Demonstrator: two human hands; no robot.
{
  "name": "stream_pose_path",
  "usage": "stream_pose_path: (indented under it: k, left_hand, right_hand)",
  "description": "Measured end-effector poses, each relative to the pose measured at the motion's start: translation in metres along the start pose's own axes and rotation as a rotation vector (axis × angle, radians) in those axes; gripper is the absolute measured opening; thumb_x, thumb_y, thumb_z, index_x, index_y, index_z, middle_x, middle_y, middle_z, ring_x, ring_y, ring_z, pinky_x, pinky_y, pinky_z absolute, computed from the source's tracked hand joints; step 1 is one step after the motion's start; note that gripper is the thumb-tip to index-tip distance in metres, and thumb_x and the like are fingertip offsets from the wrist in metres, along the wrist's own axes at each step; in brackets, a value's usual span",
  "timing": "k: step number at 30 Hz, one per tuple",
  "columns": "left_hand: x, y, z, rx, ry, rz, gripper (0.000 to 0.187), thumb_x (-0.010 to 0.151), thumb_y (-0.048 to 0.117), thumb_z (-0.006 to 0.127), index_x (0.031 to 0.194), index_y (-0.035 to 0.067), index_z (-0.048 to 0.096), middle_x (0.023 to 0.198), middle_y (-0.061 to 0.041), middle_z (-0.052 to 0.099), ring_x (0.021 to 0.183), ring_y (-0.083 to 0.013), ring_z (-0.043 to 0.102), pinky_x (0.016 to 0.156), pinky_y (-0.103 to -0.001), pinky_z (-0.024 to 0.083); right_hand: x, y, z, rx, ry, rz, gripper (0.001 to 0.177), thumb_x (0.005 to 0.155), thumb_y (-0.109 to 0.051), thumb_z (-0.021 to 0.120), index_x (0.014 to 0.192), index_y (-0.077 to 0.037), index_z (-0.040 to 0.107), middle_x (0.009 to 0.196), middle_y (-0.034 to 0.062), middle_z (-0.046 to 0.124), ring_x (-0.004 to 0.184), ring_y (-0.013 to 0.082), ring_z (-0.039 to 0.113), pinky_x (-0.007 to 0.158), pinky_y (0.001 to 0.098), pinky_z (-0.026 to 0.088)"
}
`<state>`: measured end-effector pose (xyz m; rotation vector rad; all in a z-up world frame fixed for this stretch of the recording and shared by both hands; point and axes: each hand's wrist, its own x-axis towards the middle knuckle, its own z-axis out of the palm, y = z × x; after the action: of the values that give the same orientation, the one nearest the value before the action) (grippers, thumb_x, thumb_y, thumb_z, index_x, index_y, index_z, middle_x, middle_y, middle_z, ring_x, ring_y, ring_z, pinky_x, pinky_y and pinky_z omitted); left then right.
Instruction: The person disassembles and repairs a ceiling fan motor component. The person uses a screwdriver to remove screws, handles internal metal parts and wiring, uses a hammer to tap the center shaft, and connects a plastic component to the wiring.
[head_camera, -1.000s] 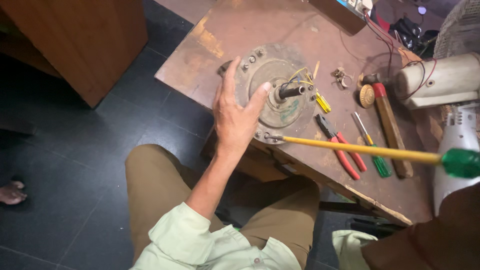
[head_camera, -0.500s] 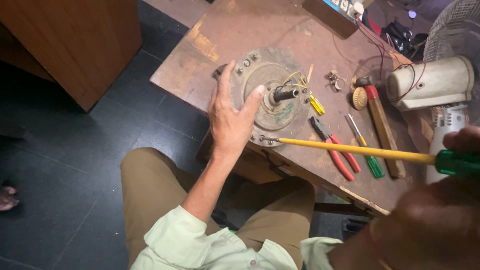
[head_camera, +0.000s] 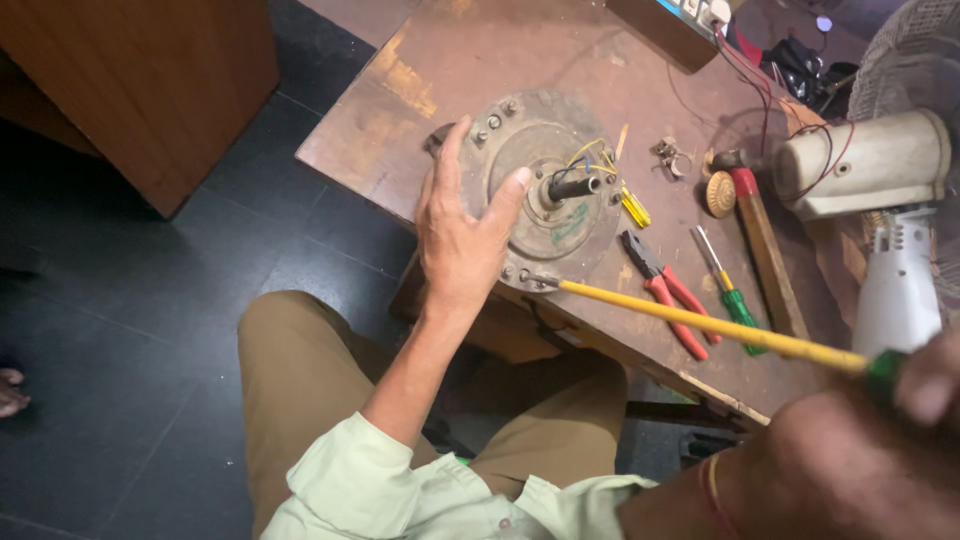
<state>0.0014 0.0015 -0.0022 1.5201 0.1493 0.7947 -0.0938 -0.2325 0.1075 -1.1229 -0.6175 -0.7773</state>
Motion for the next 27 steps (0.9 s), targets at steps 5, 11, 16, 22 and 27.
stream_pose_path:
  k: [5, 11, 16, 22, 27]
  left_hand:
    - [0.003, 0.001, -0.001, 0.005, 0.007, 0.006, 0.071, 0.088, 0.028, 0.082, 0.148, 0.007, 0.050, 0.139, -0.022, 0.064, 0.130, -0.0383, 0.062, 0.109, -0.044, 0.049]
    - [0.002, 0.001, -0.001, 0.029, 0.010, -0.009, 0.069, 0.089, 0.026, 0.082, 0.147, 0.006, 0.051, 0.138, -0.023, 0.064, 0.129, -0.0393, 0.062, 0.109, -0.044, 0.049]
    - [0.001, 0.001, -0.002, 0.000, 0.002, 0.015, 0.069, 0.090, 0.027, 0.082, 0.148, 0.005, 0.050, 0.139, -0.025, 0.063, 0.130, -0.0401, 0.061, 0.110, -0.045, 0.048]
    - [0.001, 0.000, -0.003, 0.014, 0.006, 0.011, 0.067, 0.092, 0.026, 0.082, 0.148, 0.006, 0.050, 0.139, -0.023, 0.064, 0.131, -0.0387, 0.062, 0.111, -0.043, 0.049]
    - [0.004, 0.005, -0.002, 0.016, 0.007, -0.008, 0.068, 0.090, 0.026, 0.082, 0.147, 0.006, 0.051, 0.138, -0.023, 0.064, 0.129, -0.0380, 0.062, 0.109, -0.044, 0.049]
  right_hand:
    - [0.038, 0.007, 0.010, 0.040, -0.013, 0.007, 0.039, 0.108, -0.018, 0.049, 0.074, -0.011, 0.031, 0.067, 0.0008, 0.028, 0.054, 0.0104, 0.031, 0.050, 0.0223, 0.021]
    - [0.020, 0.016, 0.008, 0.009, 0.006, 0.005, 0.039, 0.107, -0.019, 0.050, 0.074, -0.011, 0.032, 0.067, 0.0005, 0.028, 0.054, 0.0100, 0.032, 0.050, 0.0221, 0.022]
    - [0.007, 0.012, 0.004, -0.011, 0.031, -0.003, 0.039, 0.107, -0.019, 0.051, 0.074, -0.011, 0.032, 0.066, 0.0003, 0.029, 0.053, 0.0097, 0.032, 0.050, 0.0220, 0.022]
    - [0.027, 0.005, 0.004, -0.018, 0.007, 0.013, 0.038, 0.106, -0.019, 0.052, 0.074, -0.011, 0.032, 0.066, 0.0001, 0.029, 0.053, 0.0093, 0.032, 0.050, 0.0218, 0.022]
    - [0.032, 0.001, 0.009, -0.028, -0.012, -0.007, 0.038, 0.106, -0.019, 0.052, 0.074, -0.011, 0.033, 0.066, -0.0001, 0.029, 0.052, 0.0090, 0.033, 0.049, 0.0217, 0.023]
